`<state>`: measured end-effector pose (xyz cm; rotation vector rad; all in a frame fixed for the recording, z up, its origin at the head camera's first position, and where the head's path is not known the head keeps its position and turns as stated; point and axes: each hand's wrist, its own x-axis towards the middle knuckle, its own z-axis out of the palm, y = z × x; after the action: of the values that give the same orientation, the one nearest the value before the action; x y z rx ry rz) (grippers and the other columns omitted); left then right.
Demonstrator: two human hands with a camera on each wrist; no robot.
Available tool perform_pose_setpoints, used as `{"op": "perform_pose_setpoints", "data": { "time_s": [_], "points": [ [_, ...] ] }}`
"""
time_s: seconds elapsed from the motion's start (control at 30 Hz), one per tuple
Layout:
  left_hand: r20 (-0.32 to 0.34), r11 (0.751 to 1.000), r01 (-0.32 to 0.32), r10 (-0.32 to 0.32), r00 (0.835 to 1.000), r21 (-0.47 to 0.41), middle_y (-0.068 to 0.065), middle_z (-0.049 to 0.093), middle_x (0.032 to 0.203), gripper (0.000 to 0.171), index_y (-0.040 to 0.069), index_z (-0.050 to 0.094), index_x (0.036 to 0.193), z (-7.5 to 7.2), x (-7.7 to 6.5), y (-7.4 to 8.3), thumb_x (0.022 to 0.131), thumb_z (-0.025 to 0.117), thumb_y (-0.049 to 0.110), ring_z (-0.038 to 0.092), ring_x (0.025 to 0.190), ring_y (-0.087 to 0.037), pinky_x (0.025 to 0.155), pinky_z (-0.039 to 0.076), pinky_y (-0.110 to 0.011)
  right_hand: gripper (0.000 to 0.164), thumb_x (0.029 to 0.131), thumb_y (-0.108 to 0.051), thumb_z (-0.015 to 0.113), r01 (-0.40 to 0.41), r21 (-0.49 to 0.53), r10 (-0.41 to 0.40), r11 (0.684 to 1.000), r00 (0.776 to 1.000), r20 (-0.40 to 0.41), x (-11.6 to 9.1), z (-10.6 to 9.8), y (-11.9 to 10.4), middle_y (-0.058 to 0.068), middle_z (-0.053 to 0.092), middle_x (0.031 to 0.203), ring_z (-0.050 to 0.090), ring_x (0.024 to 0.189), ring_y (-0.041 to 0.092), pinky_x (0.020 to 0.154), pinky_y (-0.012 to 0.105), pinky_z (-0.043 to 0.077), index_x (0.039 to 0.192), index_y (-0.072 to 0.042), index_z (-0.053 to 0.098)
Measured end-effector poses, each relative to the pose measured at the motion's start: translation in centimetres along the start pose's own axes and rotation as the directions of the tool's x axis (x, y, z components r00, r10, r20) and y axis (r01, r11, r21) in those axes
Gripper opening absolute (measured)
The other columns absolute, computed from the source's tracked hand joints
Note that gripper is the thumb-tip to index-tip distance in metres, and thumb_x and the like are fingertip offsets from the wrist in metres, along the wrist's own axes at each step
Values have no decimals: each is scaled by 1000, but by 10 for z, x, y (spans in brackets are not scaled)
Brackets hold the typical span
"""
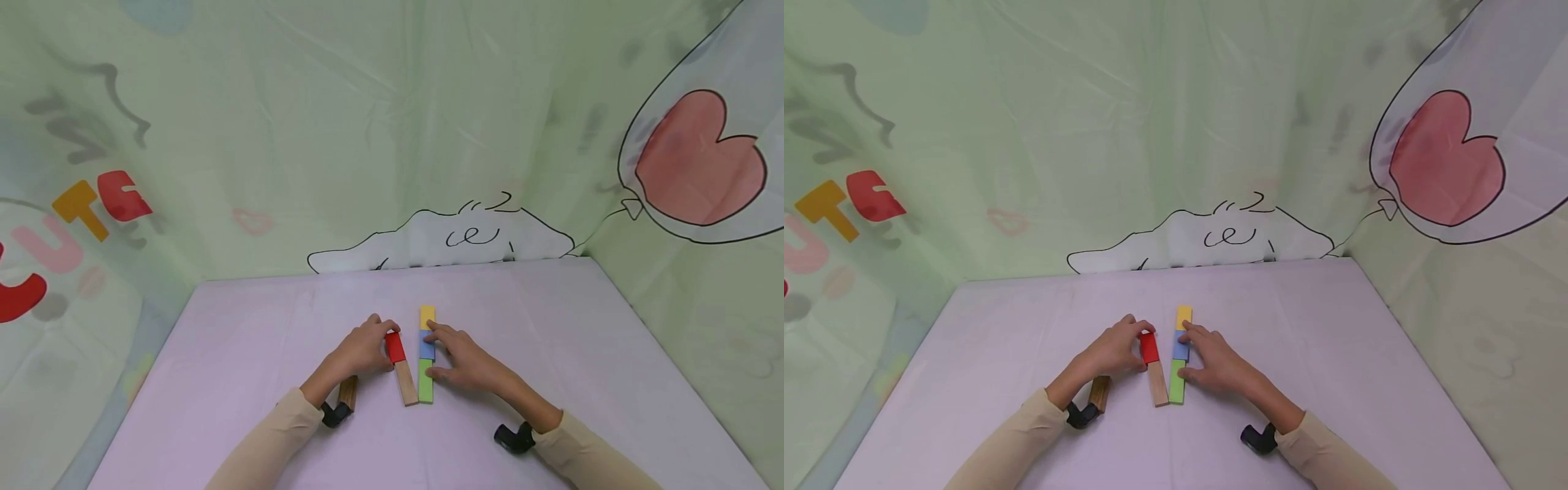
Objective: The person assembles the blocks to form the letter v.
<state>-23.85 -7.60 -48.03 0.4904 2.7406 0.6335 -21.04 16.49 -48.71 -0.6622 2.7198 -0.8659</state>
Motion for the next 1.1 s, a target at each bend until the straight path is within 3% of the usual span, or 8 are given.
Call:
{"op": "perform_pose_setpoints", "data": {
  "time_s": [0.9, 1.1],
  "points": [
    [20, 998, 1, 0, 1000, -60, -12, 57, 126, 65, 20, 63, 142, -2, 0, -3, 83, 89, 19, 60, 99, -22, 82, 60, -40, 57, 90, -24, 84, -6, 8, 6, 1000, 1000, -6, 2, 2, 3, 19, 42, 167, 47, 147, 46, 117, 60, 45, 139, -8, 60],
    [39, 996, 18, -15, 999, -86, -15, 55, 137, 77, 21, 55, 151, -1, -1, -5, 82, 90, 20, 61, 105, -24, 87, 62, -46, 57, 90, -24, 85, -10, 14, 10, 1000, 1000, -4, 2, 2, 2, 20, 42, 167, 47, 148, 46, 117, 60, 45, 140, -8, 60]
  ]
}}
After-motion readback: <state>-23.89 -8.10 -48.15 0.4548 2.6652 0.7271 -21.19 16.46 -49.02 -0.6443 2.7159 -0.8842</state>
